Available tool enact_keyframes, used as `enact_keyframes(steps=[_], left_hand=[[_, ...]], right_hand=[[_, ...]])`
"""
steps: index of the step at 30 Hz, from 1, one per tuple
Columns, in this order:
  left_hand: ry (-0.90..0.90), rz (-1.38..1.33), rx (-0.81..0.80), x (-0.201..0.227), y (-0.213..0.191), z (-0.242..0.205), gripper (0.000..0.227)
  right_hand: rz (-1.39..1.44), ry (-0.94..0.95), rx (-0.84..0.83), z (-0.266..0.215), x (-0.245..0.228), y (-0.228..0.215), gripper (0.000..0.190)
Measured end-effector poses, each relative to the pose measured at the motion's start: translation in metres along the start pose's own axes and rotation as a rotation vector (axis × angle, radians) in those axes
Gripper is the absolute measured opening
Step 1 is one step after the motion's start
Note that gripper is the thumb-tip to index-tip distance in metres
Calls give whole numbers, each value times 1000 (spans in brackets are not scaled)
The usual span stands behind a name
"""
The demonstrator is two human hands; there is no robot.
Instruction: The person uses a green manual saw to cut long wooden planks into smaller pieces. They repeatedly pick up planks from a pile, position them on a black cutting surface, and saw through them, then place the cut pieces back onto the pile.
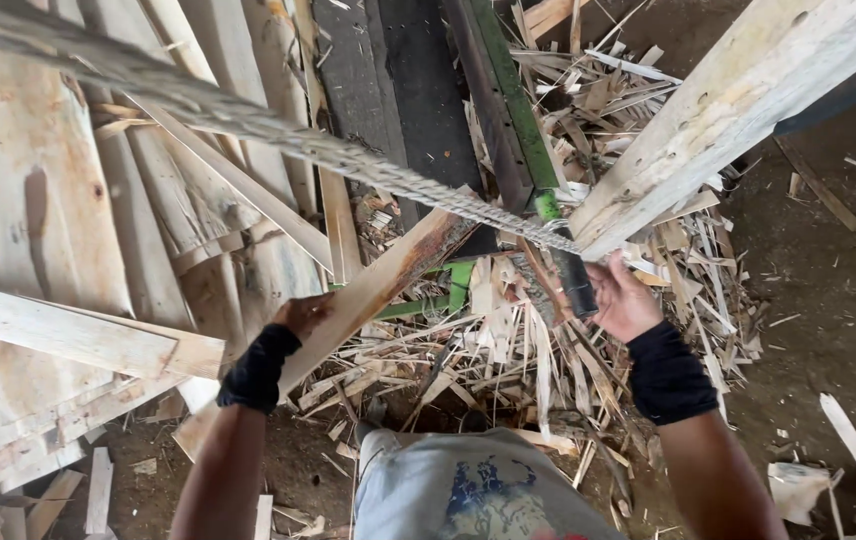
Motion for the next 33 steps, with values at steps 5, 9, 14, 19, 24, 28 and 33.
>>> enact_keyframes(steps=[5, 9, 14, 19, 24, 28, 33], left_hand=[[-155, 271, -111, 101, -79, 5, 41], [-222, 320, -118, 94, -116, 36, 39], [-45, 320, -134, 84, -148, 100, 42], [121, 335, -189, -4, -134, 204, 46], [176, 294, -178, -17, -139, 247, 49], [126, 444, -176, -6, -140, 241, 46], [21, 307, -66, -31, -141, 185, 44]], right_hand=[[-674, 53, -93, 12, -27, 84, 86], [-912, 48, 239, 27, -16, 72, 78], [-1235, 119, 320, 13, -33, 104, 77], [-1229, 104, 341, -8, -72, 154, 74], [-1150, 118, 481, 37, 3, 73, 71], [-1454, -84, 469, 76, 104, -88, 62], [-1591, -355, 356, 76, 89, -79, 61]])
Point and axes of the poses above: each hand's wrist, its own z-axis towards the middle knuckle, its own y-axis out of the palm, x = y × z, the point moved 5 cm from there along z, towards the middle knuckle, and after that the axes turned 11 degrees about z, right-handed, at the moved point
